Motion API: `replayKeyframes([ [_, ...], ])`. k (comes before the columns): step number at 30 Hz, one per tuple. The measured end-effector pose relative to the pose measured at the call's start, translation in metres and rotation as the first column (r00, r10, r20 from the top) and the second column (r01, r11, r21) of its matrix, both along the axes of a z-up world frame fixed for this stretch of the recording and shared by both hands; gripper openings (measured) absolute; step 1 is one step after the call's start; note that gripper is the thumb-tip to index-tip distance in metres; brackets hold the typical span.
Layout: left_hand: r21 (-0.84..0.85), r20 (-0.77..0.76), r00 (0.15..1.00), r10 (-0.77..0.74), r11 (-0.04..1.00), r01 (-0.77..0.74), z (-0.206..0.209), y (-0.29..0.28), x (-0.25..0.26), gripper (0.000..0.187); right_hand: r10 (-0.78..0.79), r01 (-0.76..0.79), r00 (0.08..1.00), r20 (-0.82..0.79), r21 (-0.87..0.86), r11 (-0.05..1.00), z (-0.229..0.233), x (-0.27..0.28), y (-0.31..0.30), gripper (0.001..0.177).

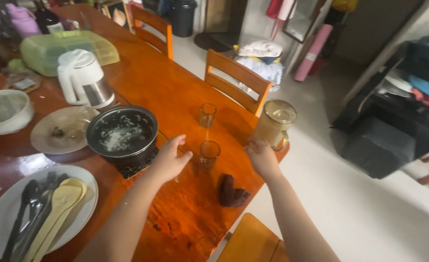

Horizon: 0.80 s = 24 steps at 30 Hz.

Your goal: Gathering used dishes, utensils, and glasses from a dining table and bringing them to the kitchen sink.

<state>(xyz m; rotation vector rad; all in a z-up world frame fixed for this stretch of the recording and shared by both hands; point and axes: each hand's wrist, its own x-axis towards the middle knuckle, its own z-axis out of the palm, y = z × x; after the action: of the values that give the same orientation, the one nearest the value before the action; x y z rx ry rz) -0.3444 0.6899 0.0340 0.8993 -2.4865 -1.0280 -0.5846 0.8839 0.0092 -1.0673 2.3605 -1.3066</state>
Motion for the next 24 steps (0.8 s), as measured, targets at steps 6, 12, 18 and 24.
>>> replayKeyframes([
  [6,0.085,-0.048,0.997,0.067,0.994,-0.063,-0.009,0.012,0.005,0.065,-0.105,0.113,0.972,-0.209,0.027,0.993,-0.008,-0.014,-0.029,0.052],
  [12,0.138,-0.050,0.987,0.154,0.980,-0.146,-0.025,0.017,0.022,0.064,0.237,-0.113,0.928,-0.286,0.389,0.914,-0.021,0.031,-0.091,0.086],
  [18,0.178,0.037,0.979,0.201,0.963,-0.204,-0.034,0.020,0.047,0.071,0.289,-0.138,0.953,-0.091,0.718,0.683,-0.065,0.051,-0.126,0.113],
  [24,0.215,0.224,0.956,0.191,0.947,-0.239,-0.047,0.019,0.052,0.076,0.230,-0.086,0.948,-0.220,0.519,0.851,-0.111,0.023,-0.135,0.103],
])
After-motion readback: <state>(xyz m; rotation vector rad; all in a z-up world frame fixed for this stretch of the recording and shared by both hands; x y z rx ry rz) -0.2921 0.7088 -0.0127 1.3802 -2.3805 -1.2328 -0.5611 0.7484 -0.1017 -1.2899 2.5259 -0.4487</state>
